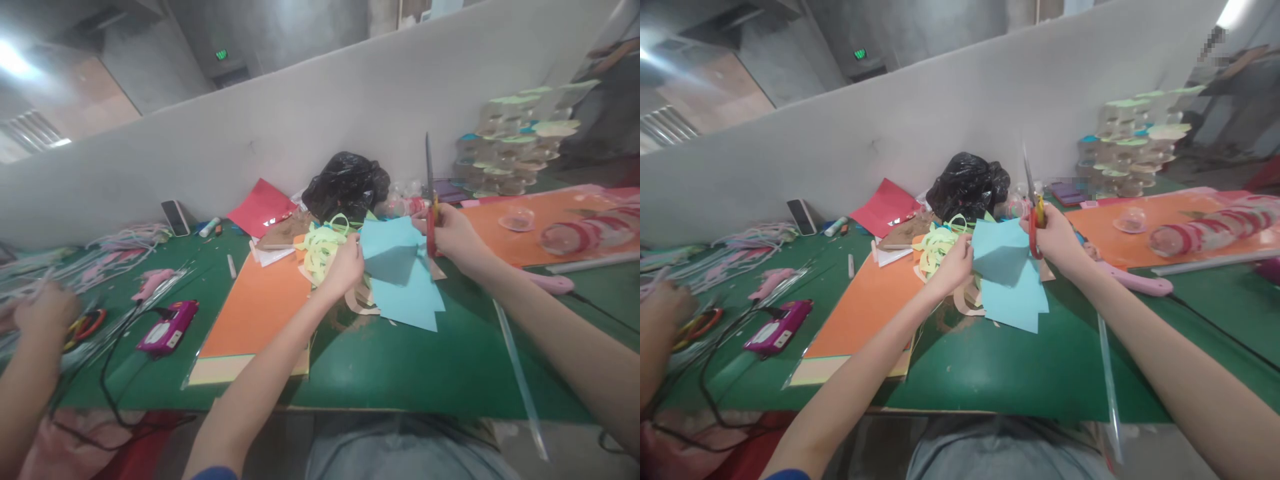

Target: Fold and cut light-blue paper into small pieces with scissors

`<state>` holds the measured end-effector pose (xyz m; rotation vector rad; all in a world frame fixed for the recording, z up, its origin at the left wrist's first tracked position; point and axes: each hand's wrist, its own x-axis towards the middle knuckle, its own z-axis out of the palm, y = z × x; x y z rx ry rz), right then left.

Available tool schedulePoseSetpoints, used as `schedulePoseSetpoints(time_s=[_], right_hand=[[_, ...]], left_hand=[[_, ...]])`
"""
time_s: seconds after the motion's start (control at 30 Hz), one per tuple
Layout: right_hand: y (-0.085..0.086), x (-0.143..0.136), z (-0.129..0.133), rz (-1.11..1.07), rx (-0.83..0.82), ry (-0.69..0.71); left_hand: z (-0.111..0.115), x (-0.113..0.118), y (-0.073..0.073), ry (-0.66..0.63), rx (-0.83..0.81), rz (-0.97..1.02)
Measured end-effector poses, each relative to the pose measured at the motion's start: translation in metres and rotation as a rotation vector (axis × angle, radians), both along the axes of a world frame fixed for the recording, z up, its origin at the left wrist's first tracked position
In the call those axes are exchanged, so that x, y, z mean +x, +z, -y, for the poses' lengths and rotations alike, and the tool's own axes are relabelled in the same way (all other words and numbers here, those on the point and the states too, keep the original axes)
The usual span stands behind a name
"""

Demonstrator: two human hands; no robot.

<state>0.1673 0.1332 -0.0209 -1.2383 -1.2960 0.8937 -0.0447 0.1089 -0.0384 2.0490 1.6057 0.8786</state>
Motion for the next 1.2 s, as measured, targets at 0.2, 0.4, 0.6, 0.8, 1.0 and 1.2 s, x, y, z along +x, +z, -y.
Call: schedulePoseSetpoints(time_s=[0.2, 0.4, 0.6, 0.8, 1.0, 1.2], right_hand=[[0.014, 0.006, 0.002, 0.015, 0.010, -0.158], [0.019, 0.005, 0.005, -0.026, 0.006, -0.152], [0.017, 0.006, 0.005, -0.014, -0.016, -0.102], [0.016, 0.006, 0.005, 0.000, -0.050, -0.113], [0.023, 0.002, 0.016, -0.060, -0.106, -0.058], [0.032, -0.001, 0.028, -0.165, -0.070, 0.041]], left_hand=[[0.000, 0.002, -0.007, -0.094, 0.053, -0.234], [0.004, 0.008, -0.015, -0.024, 0.015, -0.389], [0.000, 0.004, -0.019, -0.028, -0.024, -0.296], [-0.006, -0.001, -0.018, -0.011, 0.046, -0.119], [-0.002, -0.003, 0.000, -0.079, -0.001, 0.098], [0.005, -0.029, 0.041, -0.035, 0.060, 0.311]])
